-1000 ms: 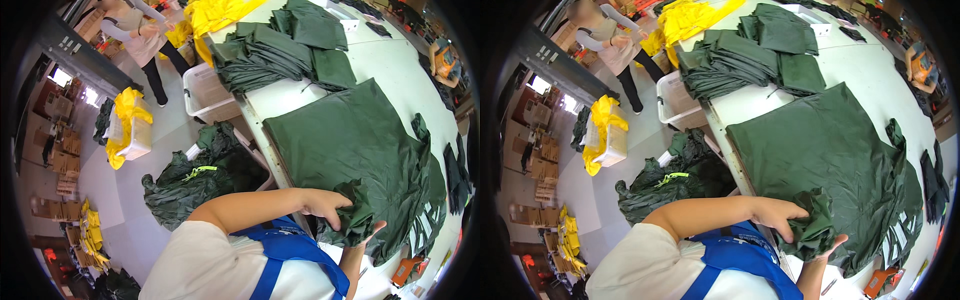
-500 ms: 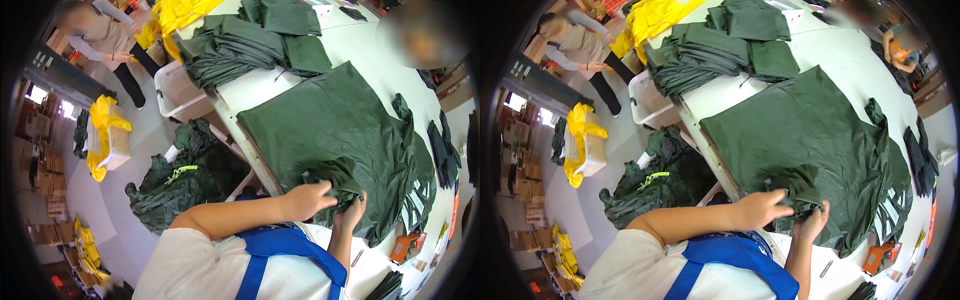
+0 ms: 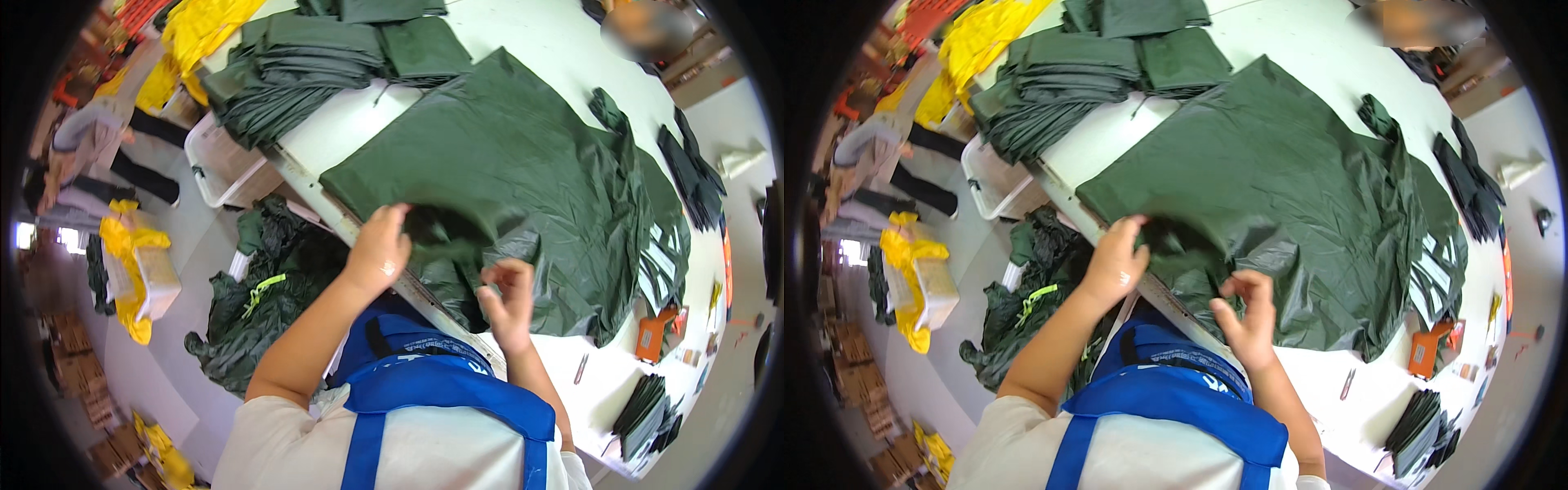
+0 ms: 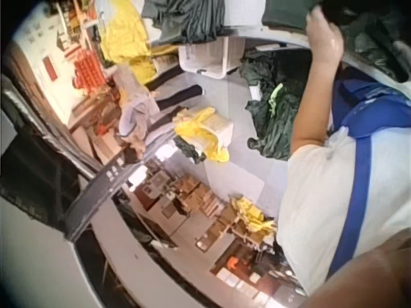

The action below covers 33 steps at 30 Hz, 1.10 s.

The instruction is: The person folds a green jacket on a white table, aligns the edges, and places it into a branded plastic bag. The person then seals the bag and sets it aside.

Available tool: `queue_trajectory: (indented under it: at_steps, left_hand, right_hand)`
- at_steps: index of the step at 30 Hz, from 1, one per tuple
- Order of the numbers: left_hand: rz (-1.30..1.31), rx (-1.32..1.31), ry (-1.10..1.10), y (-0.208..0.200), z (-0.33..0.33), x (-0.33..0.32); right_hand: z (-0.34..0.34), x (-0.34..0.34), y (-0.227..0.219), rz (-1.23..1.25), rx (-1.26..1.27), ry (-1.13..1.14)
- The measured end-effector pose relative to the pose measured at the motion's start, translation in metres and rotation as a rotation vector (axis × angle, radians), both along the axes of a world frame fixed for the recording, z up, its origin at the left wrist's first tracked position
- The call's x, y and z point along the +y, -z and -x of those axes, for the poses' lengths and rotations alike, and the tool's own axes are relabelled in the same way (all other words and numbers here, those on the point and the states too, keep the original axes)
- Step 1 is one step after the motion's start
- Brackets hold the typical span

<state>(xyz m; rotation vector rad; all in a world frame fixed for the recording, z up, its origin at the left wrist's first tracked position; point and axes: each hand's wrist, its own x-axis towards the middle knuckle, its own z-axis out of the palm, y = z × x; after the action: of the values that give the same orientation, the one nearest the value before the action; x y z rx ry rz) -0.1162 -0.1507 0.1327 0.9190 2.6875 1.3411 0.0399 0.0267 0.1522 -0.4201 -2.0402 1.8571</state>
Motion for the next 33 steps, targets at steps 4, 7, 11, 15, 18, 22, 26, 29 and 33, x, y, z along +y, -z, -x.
queue_trajectory:
  at_steps: [4, 7, 11, 15, 18, 22, 26, 29, 33]
  left_hand:
    - [0.156, -0.082, 0.201, -0.006, 0.056, -0.011]
    - [0.310, -0.777, 0.045, 0.011, 0.116, -0.022]
    - [0.563, -0.801, 0.112, 0.058, 0.166, -0.036]
    - [0.685, -0.175, 0.059, 0.073, 0.207, -0.019]
    - [0.445, -0.414, 0.145, 0.033, 0.172, 0.036]
    - [0.557, -0.264, 0.057, 0.076, 0.215, 0.047]
    - [0.028, -0.926, -0.059, 0.096, 0.229, 0.030]
    - [-0.030, -1.071, -0.135, 0.051, 0.195, 0.001]
    - [0.167, -0.325, -0.032, 0.079, 0.150, -0.031]
  right_hand:
    - [-0.020, -0.001, 0.033, -0.892, -0.674, -0.150]
    - [-0.063, 0.013, 0.091, -1.019, -0.709, -0.305]
    - [-0.082, 0.004, 0.083, -0.932, -0.583, -0.324]
    - [-0.084, 0.007, 0.077, -0.900, -0.602, -0.383]
    - [-0.088, 0.006, 0.084, -0.902, -0.684, -0.363]
    - [-0.094, 0.008, 0.083, -0.934, -0.681, -0.475]
    - [-0.100, 0.014, 0.081, -0.734, -0.650, -0.427]
    - [-0.105, 0.054, 0.082, -0.414, -0.400, -0.143]
    - [-0.113, 0.110, 0.124, -0.742, -0.898, 0.781]
